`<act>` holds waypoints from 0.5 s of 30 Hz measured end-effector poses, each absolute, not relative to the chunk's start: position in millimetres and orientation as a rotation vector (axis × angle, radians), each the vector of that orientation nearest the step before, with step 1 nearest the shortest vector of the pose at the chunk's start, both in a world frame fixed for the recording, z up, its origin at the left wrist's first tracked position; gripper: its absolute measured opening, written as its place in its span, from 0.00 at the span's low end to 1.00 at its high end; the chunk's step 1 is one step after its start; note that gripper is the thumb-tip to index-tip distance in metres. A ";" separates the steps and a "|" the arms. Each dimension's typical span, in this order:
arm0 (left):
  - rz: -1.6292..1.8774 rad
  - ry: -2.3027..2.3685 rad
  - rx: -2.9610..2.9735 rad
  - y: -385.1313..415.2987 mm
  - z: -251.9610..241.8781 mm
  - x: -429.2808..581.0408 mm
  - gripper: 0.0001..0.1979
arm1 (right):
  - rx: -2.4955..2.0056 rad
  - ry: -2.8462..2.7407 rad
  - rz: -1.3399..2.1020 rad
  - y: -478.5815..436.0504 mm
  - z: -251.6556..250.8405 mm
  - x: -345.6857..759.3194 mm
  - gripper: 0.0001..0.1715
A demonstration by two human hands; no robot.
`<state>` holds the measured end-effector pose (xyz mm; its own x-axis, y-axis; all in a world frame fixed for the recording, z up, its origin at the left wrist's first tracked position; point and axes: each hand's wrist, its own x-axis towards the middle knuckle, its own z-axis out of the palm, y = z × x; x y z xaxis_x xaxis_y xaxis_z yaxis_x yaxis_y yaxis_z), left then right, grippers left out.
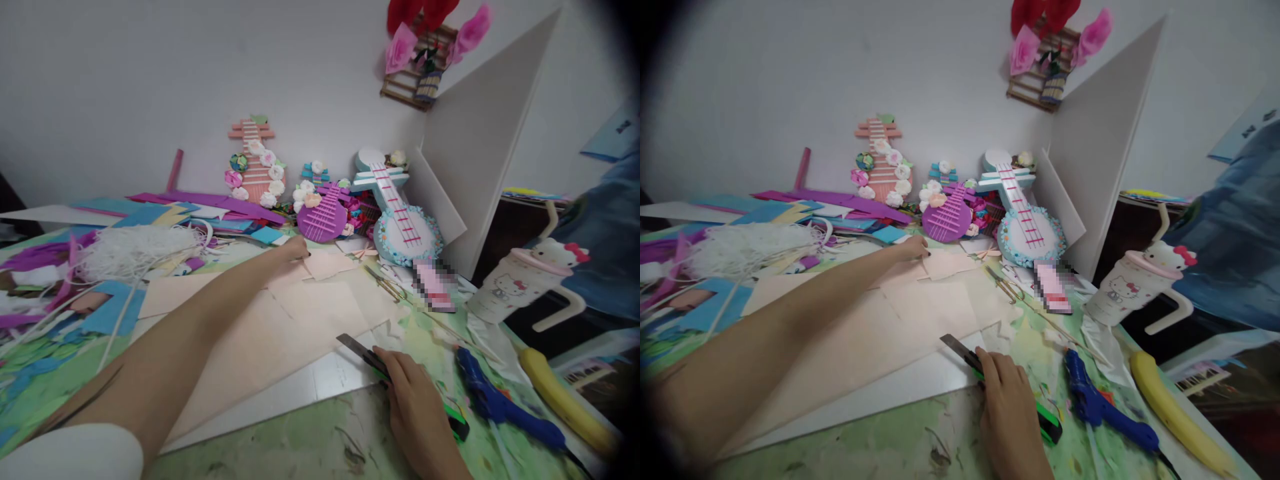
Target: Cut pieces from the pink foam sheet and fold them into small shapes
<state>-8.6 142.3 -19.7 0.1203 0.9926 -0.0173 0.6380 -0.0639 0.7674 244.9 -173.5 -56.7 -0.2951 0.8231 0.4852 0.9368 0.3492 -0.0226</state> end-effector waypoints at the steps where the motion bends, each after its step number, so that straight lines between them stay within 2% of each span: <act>1: 0.725 1.566 1.730 140.7 -17.1 -9.3 0.17 | -1.543 -2.205 -0.366 -173.7 -56.4 245.1 0.38; 5: 0.733 1.436 1.565 127.5 3.2 -15.3 0.17 | -1.531 -2.231 -0.338 -173.1 -56.5 247.5 0.38; 9: 0.820 1.264 1.435 102.6 22.9 -18.1 0.09 | -1.524 -2.255 -0.328 -171.6 -56.4 248.4 0.39; 15: 0.947 1.161 1.310 57.8 19.8 -37.5 0.09 | -1.561 -2.220 -0.315 -172.1 -54.5 244.0 0.37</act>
<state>-37.5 57.8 19.8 0.2027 0.9749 -0.0925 0.1055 0.0721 0.9918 244.0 -172.1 -54.5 -0.2912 0.8441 0.4502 0.9360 0.3486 -0.0482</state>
